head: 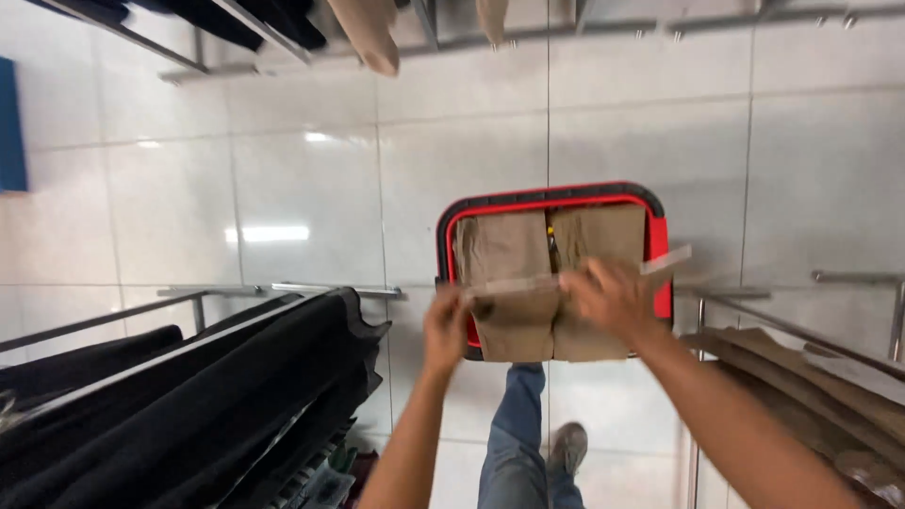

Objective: Hanging pants on a clothing rack from a shopping basket.

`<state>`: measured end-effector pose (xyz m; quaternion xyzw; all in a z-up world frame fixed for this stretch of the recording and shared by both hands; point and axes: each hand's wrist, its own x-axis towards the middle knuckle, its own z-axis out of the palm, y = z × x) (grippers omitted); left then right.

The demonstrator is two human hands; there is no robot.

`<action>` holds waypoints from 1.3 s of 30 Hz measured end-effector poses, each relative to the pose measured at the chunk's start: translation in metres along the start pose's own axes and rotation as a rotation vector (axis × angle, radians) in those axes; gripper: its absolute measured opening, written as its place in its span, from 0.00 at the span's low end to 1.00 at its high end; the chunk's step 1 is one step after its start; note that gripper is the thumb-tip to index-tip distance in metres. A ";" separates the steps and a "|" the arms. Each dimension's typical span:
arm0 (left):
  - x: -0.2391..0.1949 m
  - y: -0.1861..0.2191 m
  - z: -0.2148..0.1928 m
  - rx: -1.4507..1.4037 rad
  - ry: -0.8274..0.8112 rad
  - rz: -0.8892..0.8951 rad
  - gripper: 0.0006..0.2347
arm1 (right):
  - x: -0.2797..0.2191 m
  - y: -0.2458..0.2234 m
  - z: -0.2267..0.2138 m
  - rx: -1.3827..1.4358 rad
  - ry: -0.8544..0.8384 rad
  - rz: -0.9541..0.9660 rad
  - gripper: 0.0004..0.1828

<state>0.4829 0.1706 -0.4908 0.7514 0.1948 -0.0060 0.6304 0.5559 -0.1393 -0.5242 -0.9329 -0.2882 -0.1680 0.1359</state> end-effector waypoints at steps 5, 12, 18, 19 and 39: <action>0.146 -0.037 0.027 0.041 0.037 0.042 0.05 | 0.097 0.061 0.099 0.038 -0.079 0.044 0.08; 0.182 -0.055 0.049 0.272 0.131 -0.176 0.17 | 0.127 0.027 0.117 0.147 -0.313 0.315 0.22; 0.026 -0.203 0.011 0.717 -0.468 -0.523 0.13 | -0.070 -0.065 0.087 0.164 -0.919 0.572 0.22; -0.004 -0.226 0.004 0.776 -0.671 -0.663 0.17 | -0.101 -0.080 0.074 0.188 -1.116 0.621 0.23; -0.191 -0.239 -0.009 1.117 -1.204 0.940 0.07 | -0.661 -0.300 -0.024 0.962 -0.383 1.770 0.03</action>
